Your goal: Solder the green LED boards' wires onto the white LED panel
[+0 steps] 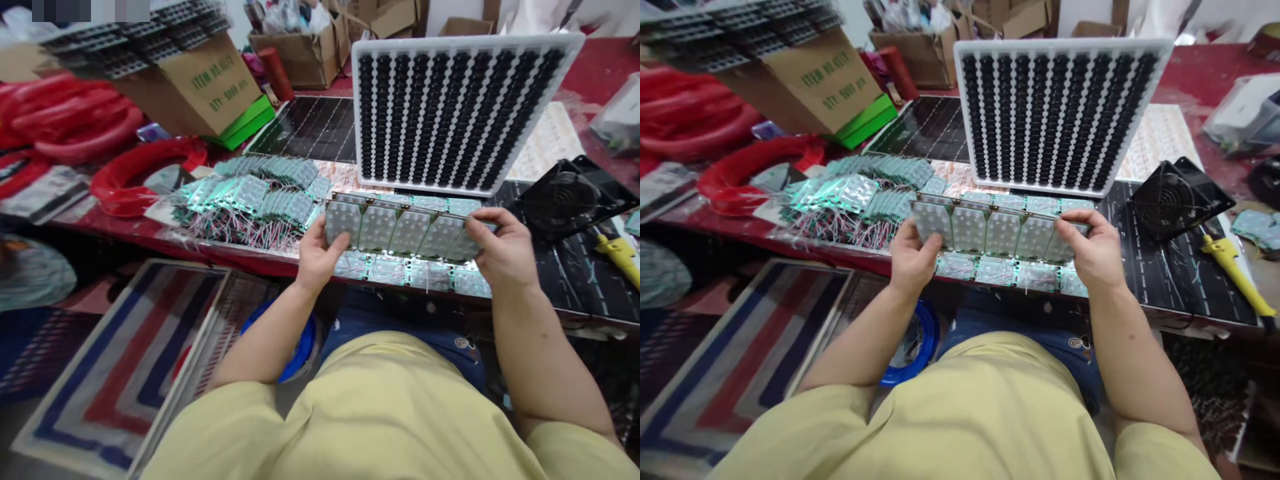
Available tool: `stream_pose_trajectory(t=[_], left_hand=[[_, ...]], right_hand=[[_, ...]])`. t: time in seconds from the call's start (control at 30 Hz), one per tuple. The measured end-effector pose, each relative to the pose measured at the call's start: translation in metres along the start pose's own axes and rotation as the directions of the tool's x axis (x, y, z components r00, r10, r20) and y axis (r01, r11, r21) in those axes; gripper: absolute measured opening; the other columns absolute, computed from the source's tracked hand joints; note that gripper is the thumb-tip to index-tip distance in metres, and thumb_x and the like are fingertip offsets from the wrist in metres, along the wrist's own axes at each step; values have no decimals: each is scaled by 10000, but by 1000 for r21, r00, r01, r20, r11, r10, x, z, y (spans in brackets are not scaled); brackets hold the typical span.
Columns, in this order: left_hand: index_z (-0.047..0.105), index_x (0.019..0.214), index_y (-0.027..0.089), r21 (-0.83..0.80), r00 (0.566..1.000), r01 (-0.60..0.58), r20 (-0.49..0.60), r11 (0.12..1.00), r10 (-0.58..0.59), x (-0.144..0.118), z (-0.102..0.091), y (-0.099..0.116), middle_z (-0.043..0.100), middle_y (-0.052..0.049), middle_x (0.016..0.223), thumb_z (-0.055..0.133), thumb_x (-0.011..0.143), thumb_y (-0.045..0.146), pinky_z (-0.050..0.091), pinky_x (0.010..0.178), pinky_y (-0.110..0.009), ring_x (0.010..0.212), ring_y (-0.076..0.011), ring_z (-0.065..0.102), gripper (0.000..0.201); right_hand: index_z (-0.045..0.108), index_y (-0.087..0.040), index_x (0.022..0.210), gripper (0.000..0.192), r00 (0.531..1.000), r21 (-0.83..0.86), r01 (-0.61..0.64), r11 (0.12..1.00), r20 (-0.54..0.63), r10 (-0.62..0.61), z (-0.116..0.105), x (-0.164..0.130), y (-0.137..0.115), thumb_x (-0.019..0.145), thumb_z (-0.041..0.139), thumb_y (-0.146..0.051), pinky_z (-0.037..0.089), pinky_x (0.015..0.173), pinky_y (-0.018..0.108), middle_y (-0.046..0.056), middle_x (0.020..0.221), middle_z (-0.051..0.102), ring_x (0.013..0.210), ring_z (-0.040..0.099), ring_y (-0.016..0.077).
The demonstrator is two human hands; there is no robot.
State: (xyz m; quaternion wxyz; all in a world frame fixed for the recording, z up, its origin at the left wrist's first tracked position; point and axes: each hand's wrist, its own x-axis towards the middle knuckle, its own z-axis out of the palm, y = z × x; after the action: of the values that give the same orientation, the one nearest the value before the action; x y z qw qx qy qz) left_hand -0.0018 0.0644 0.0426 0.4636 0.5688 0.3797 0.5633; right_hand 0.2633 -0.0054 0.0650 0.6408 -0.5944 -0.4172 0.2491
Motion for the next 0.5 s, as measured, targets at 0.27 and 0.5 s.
stream_pose_trajectory(t=[0.27, 0.5], left_hand=[[584, 1225, 255, -15, 981, 37, 191, 999, -33, 21, 2, -11, 692, -98, 1170, 610, 697, 761, 500, 979, -363, 1139, -242, 641, 732], [621, 795, 191, -95, 984, 177, -20, 980, -179, 20, 25, -23, 724, -57, 908, 589, 799, 514, 479, 932, -342, 934, -193, 658, 324]], right_hand=[[633, -231, 781, 275, 954, -206, 291, 934, -11, -299, -4, -25, 5, 690, 787, -440, 563, 742, 386, 24, 794, 687, 765, 672, 212], [497, -267, 1257, 728, 977, 27, 123, 992, 172, -125, -1, -37, 43, 634, 849, -400, 558, 709, 328, 24, 904, 715, 866, 695, 218]])
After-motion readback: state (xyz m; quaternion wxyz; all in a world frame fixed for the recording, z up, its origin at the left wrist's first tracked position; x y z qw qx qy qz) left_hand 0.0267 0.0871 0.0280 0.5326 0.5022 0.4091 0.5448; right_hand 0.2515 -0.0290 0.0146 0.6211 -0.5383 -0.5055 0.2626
